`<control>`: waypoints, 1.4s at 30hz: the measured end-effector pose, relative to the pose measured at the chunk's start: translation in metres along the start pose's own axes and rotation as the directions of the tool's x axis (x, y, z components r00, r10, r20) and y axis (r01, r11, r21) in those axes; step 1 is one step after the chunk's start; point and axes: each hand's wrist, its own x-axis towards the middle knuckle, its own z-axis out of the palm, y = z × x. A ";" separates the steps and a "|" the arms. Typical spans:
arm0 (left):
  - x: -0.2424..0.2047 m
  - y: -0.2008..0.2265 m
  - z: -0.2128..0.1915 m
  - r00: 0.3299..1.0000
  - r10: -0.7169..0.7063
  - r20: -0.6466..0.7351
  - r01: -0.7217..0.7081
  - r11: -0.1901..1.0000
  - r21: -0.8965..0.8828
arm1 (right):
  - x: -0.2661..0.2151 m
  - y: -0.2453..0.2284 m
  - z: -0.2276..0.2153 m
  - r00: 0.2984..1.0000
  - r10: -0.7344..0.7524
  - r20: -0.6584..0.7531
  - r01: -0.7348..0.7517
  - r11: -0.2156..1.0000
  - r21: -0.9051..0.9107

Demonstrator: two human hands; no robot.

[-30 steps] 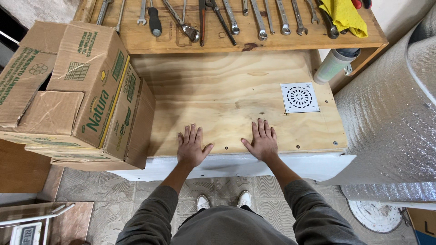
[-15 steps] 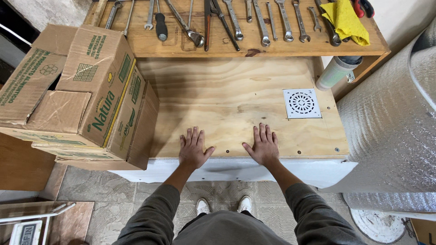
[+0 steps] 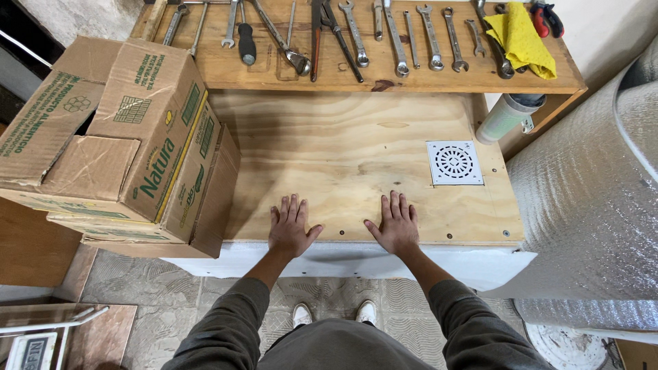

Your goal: The person assembles several cardboard boxes on a wooden workbench. They unfold flat-packed boxes, fold the side flaps, and secure the top flaps with black tape. The person handles multiple boxes sequentially, stacking completed ones to the side.

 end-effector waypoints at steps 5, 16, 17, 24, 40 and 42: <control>0.001 -0.001 0.007 0.998 0.001 -0.058 -0.001 1.000 0.008 | -0.001 -0.001 0.000 1.000 -0.007 -0.014 0.007 1.000 0.002; 0.004 -0.003 0.015 0.989 -0.045 -0.143 0.020 0.985 -0.170 | 0.002 0.007 0.018 0.997 -0.075 -0.003 0.075 0.997 -0.020; 0.002 -0.003 0.012 0.993 -0.012 -0.121 -0.014 0.978 -0.210 | 0.004 0.008 0.021 0.997 -0.061 -0.052 0.061 0.998 -0.014; -0.060 -0.020 -0.050 0.875 0.072 -0.479 -0.265 0.898 -0.350 | -0.010 -0.023 0.023 0.950 -0.168 -0.263 0.194 0.978 0.075; -0.156 -0.207 -0.347 0.610 -0.216 -0.762 0.377 0.925 0.039 | -0.046 -0.239 -0.221 0.544 -0.643 -0.538 0.791 0.180 0.584; -0.139 -0.239 -0.349 0.671 -0.455 -0.586 0.492 0.864 -0.107 | -0.047 -0.247 -0.232 0.562 -0.669 -0.486 0.746 0.155 0.648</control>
